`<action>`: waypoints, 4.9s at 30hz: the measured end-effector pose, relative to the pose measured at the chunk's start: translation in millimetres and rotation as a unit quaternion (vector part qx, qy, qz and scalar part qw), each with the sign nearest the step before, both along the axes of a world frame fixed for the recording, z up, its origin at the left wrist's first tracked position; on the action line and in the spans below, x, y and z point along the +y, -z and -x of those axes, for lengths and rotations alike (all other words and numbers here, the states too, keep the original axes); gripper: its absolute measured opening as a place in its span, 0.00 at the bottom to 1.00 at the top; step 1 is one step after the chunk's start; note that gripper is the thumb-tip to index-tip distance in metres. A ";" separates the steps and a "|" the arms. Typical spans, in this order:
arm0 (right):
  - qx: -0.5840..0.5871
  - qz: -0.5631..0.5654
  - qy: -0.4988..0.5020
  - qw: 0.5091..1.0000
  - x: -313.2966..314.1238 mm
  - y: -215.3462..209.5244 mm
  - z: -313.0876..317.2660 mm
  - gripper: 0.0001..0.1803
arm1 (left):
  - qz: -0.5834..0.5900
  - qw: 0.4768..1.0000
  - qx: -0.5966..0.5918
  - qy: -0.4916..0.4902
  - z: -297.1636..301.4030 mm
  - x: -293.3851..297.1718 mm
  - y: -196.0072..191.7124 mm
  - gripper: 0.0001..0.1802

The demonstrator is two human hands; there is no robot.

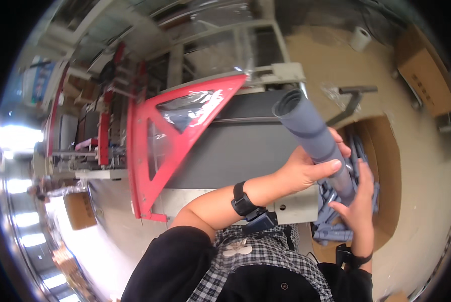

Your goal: Picking up grey foam tubes from a box and feeding them into an automated packaging machine for shrink-wrapping.

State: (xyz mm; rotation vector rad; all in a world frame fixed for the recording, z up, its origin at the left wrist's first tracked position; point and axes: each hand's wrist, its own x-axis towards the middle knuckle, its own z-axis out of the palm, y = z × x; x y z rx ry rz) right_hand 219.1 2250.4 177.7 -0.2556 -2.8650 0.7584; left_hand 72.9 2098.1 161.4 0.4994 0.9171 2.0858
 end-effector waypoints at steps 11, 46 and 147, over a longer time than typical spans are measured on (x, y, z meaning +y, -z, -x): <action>-0.053 -0.061 -0.011 0.997 -24.0 35.9 90.3 0.35 | 0.583 0.582 0.322 -0.467 75.6 -320.6 50.3 0.23; -0.084 -0.061 -0.178 0.979 -48.1 106.6 259.0 0.32 | 0.426 0.755 -0.384 -0.318 113.5 -556.7 133.1 0.22; -0.029 -0.075 -0.151 0.985 -31.3 114.1 249.1 0.28 | 0.380 0.728 -0.440 -0.363 114.9 -598.6 152.3 0.20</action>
